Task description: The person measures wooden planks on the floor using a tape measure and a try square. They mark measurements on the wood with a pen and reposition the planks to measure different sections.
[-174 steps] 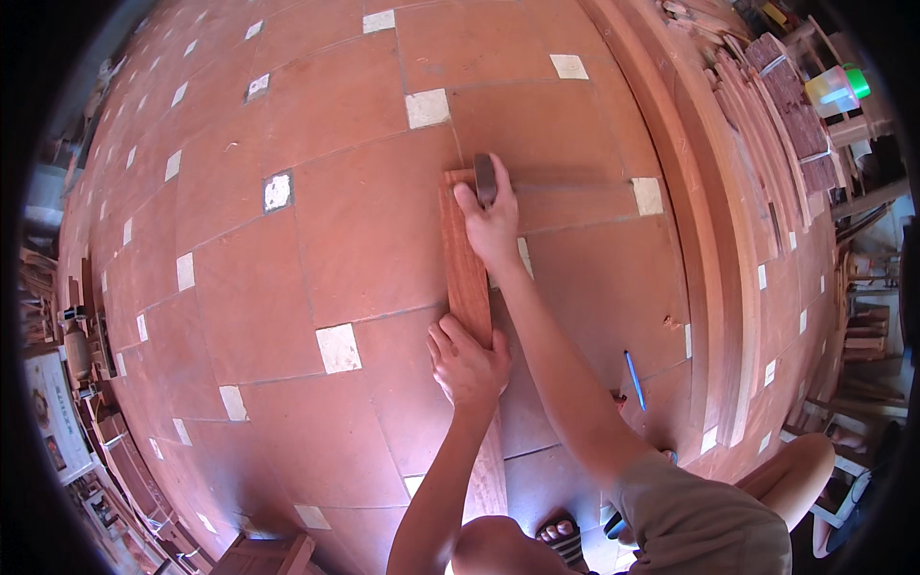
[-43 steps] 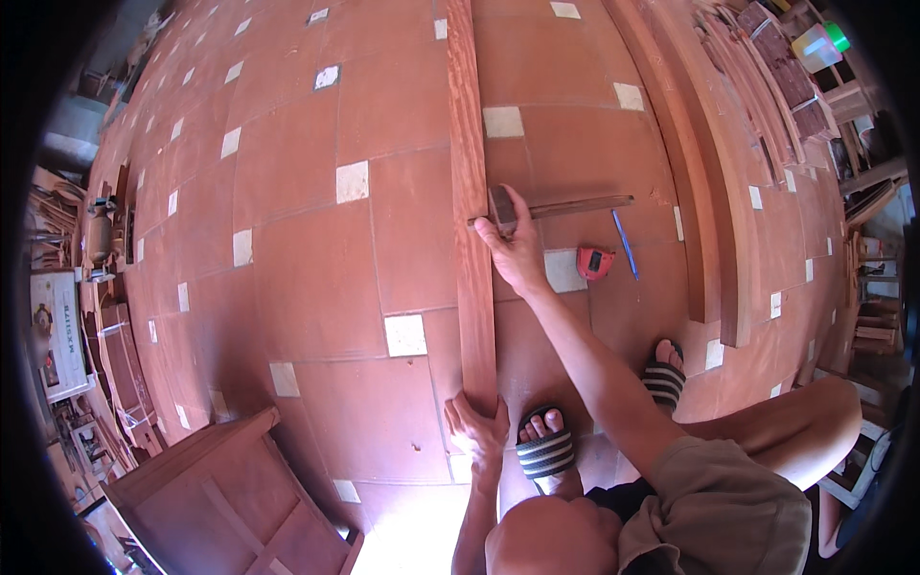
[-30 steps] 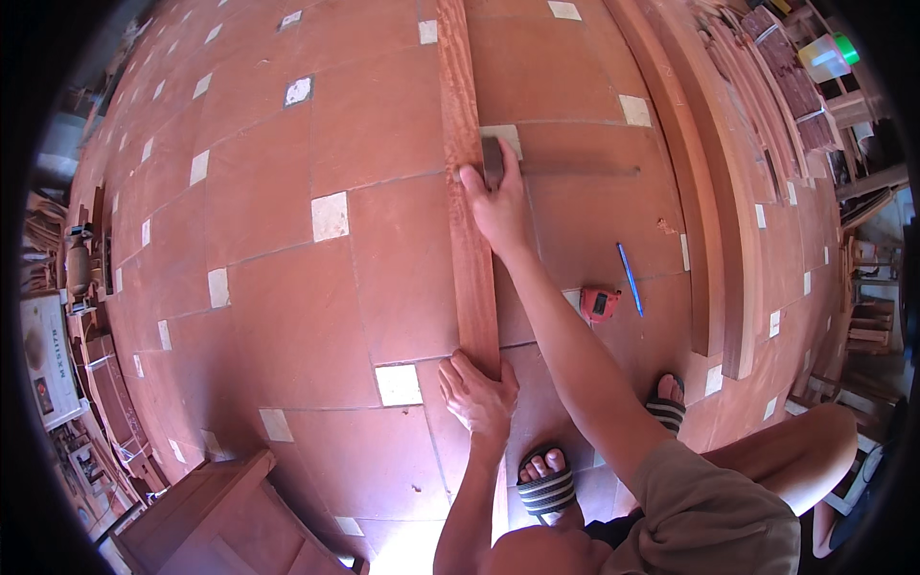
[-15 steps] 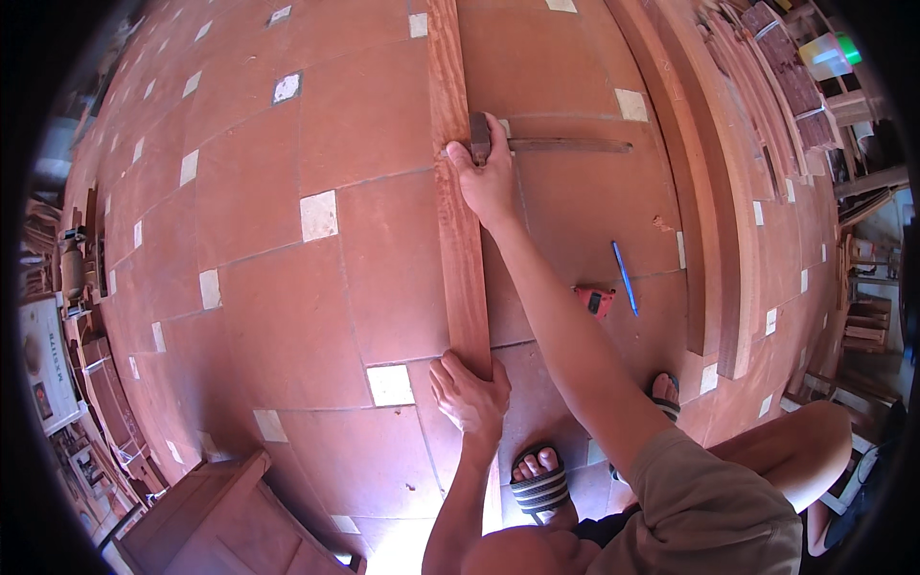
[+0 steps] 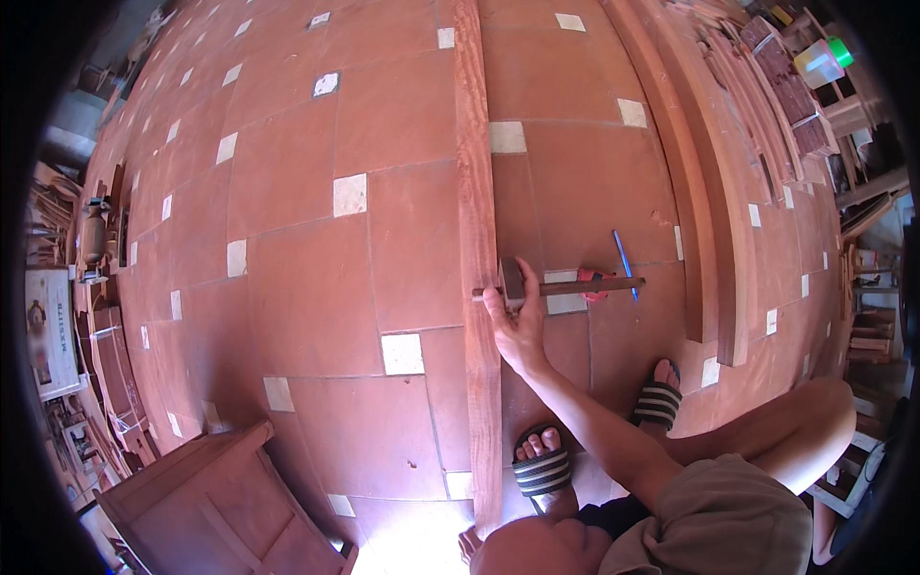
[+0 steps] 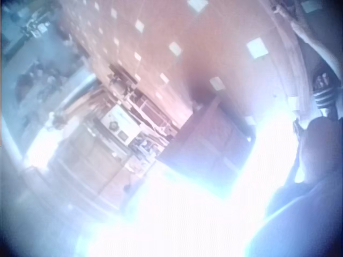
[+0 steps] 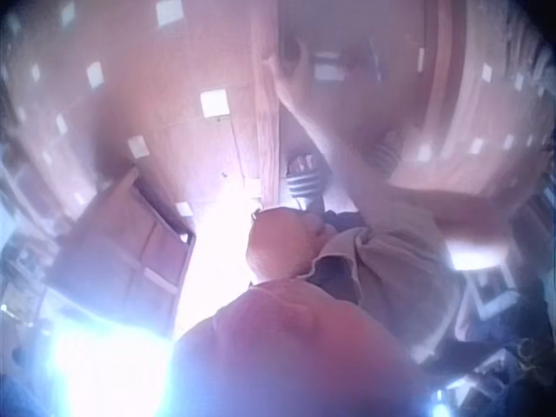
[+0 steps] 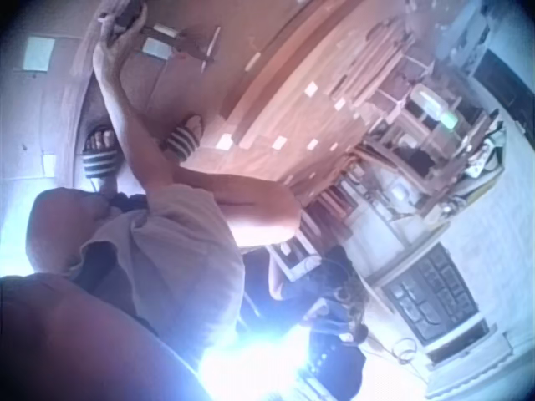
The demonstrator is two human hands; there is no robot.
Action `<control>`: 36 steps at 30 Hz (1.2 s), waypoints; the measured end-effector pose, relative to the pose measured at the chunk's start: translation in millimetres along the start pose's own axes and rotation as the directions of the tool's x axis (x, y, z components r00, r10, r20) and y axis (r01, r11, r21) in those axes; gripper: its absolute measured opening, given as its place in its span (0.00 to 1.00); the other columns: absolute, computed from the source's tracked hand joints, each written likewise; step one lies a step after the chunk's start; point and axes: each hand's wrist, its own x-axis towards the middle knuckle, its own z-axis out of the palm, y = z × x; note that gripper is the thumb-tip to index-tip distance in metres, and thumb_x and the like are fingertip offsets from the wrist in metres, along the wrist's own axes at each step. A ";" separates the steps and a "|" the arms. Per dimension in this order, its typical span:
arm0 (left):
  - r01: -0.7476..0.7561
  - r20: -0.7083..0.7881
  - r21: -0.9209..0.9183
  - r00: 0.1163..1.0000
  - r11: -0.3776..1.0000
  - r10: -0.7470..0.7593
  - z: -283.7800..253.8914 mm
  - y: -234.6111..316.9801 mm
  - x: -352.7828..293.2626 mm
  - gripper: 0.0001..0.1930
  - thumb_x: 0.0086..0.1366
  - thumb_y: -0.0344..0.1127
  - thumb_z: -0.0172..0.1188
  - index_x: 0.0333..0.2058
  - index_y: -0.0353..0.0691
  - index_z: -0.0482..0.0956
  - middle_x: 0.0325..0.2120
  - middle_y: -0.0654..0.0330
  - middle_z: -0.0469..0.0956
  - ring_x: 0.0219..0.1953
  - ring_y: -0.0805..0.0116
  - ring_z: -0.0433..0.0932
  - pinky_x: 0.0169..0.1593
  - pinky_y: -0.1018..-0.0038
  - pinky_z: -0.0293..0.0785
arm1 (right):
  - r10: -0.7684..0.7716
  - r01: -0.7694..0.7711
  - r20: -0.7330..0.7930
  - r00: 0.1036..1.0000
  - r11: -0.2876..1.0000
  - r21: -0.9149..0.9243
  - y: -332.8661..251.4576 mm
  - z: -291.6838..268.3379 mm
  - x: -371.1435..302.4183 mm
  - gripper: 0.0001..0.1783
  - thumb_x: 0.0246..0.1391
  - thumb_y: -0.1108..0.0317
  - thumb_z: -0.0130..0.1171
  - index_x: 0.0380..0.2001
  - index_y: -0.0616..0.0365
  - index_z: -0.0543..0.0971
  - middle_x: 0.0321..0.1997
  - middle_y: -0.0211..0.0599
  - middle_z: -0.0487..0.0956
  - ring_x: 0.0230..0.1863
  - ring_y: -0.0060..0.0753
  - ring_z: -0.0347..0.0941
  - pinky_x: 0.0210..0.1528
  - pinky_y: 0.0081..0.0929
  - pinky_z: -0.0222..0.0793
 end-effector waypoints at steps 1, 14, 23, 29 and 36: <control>0.030 0.009 0.036 0.999 0.999 -0.030 4.4 -13.3 -13.7 0.38 0.45 0.45 0.81 0.50 0.33 0.73 0.41 0.42 0.76 0.45 0.38 0.78 0.48 0.48 0.76 | 0.020 -0.020 0.002 1.000 1.000 0.019 -1.9 -0.1 0.1 0.41 0.69 0.55 0.66 0.72 0.68 0.59 0.62 0.48 0.75 0.55 0.30 0.78 0.58 0.30 0.75; -0.134 -0.184 0.105 0.971 0.985 0.152 15.1 61.3 87.6 0.27 0.46 0.40 0.74 0.44 0.34 0.78 0.34 0.44 0.77 0.36 0.37 0.79 0.39 0.45 0.78 | 0.172 -0.211 0.124 0.977 0.832 0.513 -36.1 17.0 181.1 0.32 0.67 0.59 0.67 0.70 0.47 0.67 0.67 0.26 0.74 0.63 0.27 0.73 0.64 0.41 0.68; -0.178 -0.211 0.039 0.960 0.983 0.182 49.1 199.8 237.1 0.28 0.52 0.41 0.72 0.47 0.30 0.75 0.41 0.41 0.74 0.47 0.35 0.75 0.50 0.44 0.74 | 0.075 -0.088 0.046 0.996 0.849 0.522 -14.5 -24.1 199.3 0.31 0.65 0.65 0.68 0.67 0.55 0.69 0.54 0.26 0.78 0.54 0.21 0.73 0.58 0.27 0.69; -0.195 -0.239 0.081 0.948 0.977 0.209 60.0 210.6 253.8 0.32 0.51 0.42 0.74 0.51 0.30 0.74 0.41 0.43 0.72 0.46 0.38 0.75 0.51 0.47 0.76 | -0.012 0.009 0.004 1.000 0.900 0.435 -5.9 13.0 207.7 0.36 0.65 0.64 0.70 0.70 0.56 0.66 0.58 0.32 0.78 0.55 0.24 0.75 0.60 0.28 0.73; -0.211 -0.221 0.075 0.950 0.975 0.222 60.9 216.9 255.9 0.31 0.53 0.41 0.72 0.51 0.28 0.73 0.41 0.41 0.72 0.47 0.35 0.75 0.50 0.44 0.75 | -0.112 0.121 -0.072 0.991 0.983 0.137 -7.5 74.3 254.1 0.37 0.61 0.64 0.71 0.69 0.60 0.67 0.53 0.43 0.82 0.50 0.33 0.79 0.54 0.33 0.76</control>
